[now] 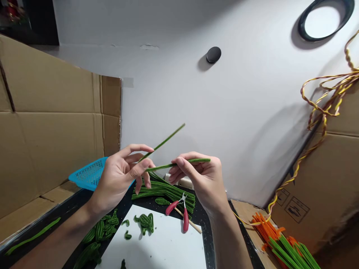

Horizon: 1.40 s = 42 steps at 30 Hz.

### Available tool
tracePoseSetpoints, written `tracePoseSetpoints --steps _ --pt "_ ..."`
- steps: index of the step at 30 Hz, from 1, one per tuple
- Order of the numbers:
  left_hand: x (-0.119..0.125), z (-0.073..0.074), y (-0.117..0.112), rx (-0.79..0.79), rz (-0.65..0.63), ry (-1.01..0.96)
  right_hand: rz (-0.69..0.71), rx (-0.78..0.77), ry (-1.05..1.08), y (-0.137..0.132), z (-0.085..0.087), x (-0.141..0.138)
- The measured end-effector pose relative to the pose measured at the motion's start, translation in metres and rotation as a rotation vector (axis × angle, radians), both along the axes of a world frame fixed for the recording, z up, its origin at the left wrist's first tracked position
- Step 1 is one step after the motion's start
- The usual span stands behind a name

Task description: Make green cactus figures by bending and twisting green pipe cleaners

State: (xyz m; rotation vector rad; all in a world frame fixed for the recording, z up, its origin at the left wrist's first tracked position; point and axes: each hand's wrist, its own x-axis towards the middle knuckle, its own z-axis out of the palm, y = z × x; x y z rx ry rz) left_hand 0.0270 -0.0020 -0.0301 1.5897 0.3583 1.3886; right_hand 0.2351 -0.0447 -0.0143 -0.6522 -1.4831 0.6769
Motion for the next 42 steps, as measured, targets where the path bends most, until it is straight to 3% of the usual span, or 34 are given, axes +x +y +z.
tracePoseSetpoints --steps 10,16,22,32,42 --pt "-0.007 -0.004 -0.001 0.278 0.27 0.119 -0.073 -0.009 0.041 -0.001 0.004 0.003" --pt "-0.005 -0.01 -0.001 0.259 0.222 0.111 -0.035 -0.061 0.11 0.0 0.006 -0.002" --pt "-0.004 -0.01 -0.001 0.266 0.254 0.156 0.0 -0.147 0.17 0.006 0.005 -0.007" --pt "-0.005 -0.014 -0.001 0.235 0.228 0.082 0.011 -0.086 0.132 -0.006 0.01 -0.006" --pt "-0.002 -0.015 -0.001 0.164 0.128 0.189 0.074 -0.083 0.171 -0.007 0.012 -0.003"
